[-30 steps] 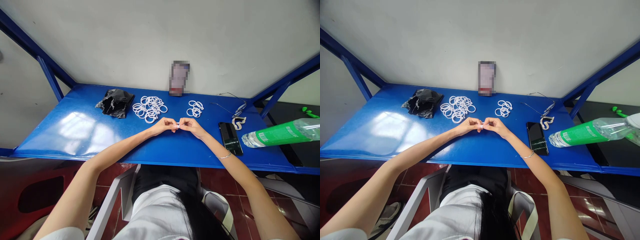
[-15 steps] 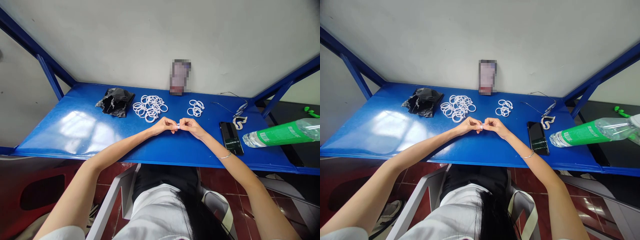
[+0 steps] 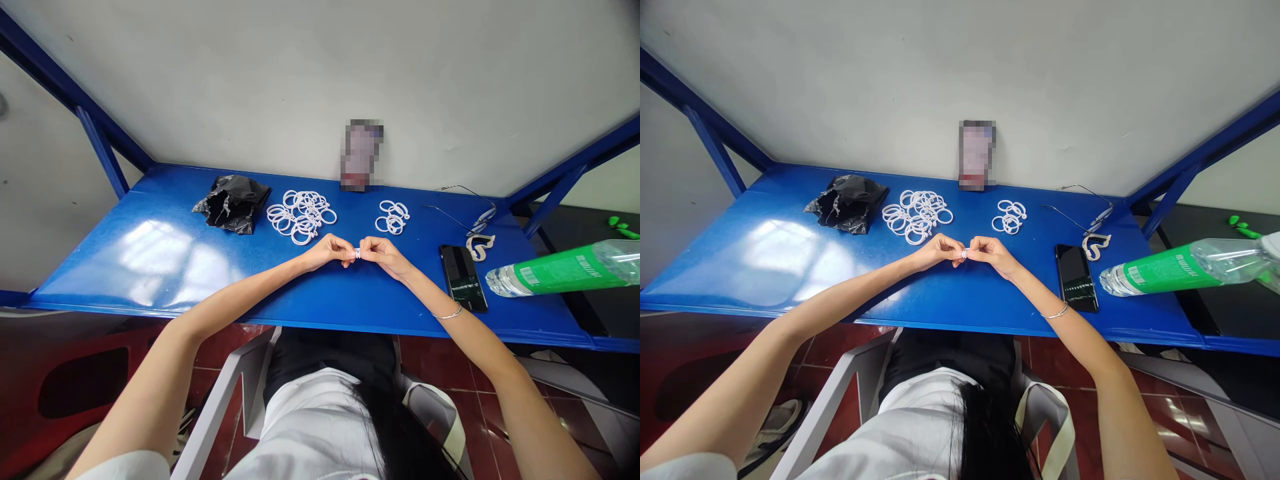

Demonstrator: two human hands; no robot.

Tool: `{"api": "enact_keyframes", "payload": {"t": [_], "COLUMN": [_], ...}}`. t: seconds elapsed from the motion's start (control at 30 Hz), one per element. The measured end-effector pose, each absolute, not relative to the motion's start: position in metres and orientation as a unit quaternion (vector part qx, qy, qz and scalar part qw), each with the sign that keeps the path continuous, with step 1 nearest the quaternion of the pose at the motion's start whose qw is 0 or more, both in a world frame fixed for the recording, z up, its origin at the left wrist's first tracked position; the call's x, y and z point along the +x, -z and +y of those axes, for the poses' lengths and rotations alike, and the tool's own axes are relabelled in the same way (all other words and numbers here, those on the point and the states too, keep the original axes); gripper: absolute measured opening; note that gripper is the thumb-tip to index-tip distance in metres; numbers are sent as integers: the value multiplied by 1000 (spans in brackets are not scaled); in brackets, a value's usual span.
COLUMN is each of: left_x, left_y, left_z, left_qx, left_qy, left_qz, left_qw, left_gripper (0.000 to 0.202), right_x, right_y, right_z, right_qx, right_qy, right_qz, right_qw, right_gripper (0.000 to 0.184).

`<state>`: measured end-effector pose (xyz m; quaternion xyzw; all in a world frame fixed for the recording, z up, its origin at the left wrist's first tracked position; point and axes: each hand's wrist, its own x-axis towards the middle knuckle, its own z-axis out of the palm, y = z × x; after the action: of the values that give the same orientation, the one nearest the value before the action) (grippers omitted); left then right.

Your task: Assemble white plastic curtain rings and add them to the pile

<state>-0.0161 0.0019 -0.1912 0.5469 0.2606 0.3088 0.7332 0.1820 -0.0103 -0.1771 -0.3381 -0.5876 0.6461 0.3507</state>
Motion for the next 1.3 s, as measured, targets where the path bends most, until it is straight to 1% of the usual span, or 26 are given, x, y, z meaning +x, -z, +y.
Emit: {"api": "enact_keyframes", "payload": {"t": [0.4,0.67,1.3], "left_x": [-15,-16,-15], "left_y": [192,199,191], "left_z": [1,3,-1], "left_qx": [557,573,583], "left_qy": [-339,-341,-348], "left_qz": [257,257,271], "left_qw": [713,699,682], "left_gripper": [40,43,45], "right_x": [179,178,177], "right_y": [180,177,180], "right_z": [-11,-11,-13], "right_qx": [-350,-376,-372], "right_qy": [-635,-621,-603], "right_qz": [-578,-573,-581], "right_qw": [375,380,401], "right_gripper": [34,38,37]}}
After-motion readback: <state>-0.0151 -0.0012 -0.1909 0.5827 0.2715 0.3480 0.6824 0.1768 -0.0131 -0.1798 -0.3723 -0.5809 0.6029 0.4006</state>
